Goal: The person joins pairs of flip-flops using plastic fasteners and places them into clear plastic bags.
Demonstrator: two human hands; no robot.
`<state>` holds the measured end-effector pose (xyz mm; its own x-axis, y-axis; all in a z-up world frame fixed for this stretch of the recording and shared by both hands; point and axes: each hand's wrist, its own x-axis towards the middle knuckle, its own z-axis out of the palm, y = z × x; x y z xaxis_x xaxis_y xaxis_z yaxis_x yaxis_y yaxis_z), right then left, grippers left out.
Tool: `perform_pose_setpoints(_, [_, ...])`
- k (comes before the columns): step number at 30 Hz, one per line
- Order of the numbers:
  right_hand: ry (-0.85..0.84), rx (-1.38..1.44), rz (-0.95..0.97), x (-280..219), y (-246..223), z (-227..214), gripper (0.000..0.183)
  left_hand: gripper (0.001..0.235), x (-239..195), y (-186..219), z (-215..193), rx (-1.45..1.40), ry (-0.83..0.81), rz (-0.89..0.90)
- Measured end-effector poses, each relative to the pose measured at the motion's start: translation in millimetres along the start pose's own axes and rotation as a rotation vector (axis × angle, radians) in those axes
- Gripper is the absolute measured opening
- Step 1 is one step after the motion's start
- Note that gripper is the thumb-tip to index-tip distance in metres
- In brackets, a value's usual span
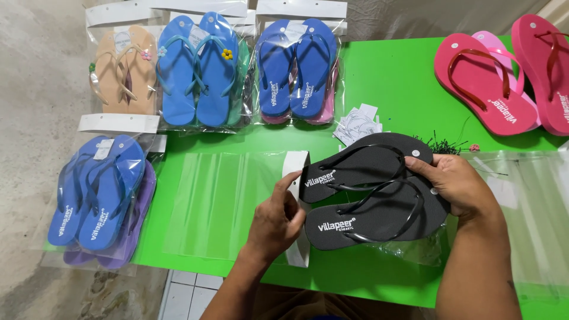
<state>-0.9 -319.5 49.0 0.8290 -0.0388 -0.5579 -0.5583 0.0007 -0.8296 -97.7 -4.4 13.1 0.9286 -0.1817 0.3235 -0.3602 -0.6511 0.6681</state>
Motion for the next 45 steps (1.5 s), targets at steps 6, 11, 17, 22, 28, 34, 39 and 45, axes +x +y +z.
perform_pose_setpoints(6, [0.031,-0.071,-0.062,3,2,1,0.031,0.068,9,17,-14,-0.158,0.087,-0.127])
perform_pose_setpoints(11, [0.047,-0.135,-0.073,2,4,8,0.03,0.07,9,15,-3,-0.04,0.065,-0.14])
perform_pose_setpoints(17, [-0.004,0.038,-0.312,9,25,30,0.027,0.068,14,19,18,-0.035,0.13,-0.219])
perform_pose_setpoints(22, [-0.031,0.045,-0.318,-1,27,52,0.022,0.065,26,26,20,-0.087,0.198,-0.205])
perform_pose_setpoints(28, [-0.097,0.116,-0.28,-6,33,81,0.017,0.064,30,22,26,-0.068,0.252,-0.182])
perform_pose_setpoints(34, [-0.132,0.198,-0.171,-4,47,92,0.019,0.063,29,20,27,-0.031,0.251,-0.135])
perform_pose_setpoints(39, [-0.169,0.296,-0.068,0,60,97,0.021,0.062,29,16,20,-0.052,0.248,-0.127])
perform_pose_setpoints(45, [-0.318,0.177,-0.197,-25,40,100,0.018,0.057,35,4,1,-0.003,0.279,-0.272])
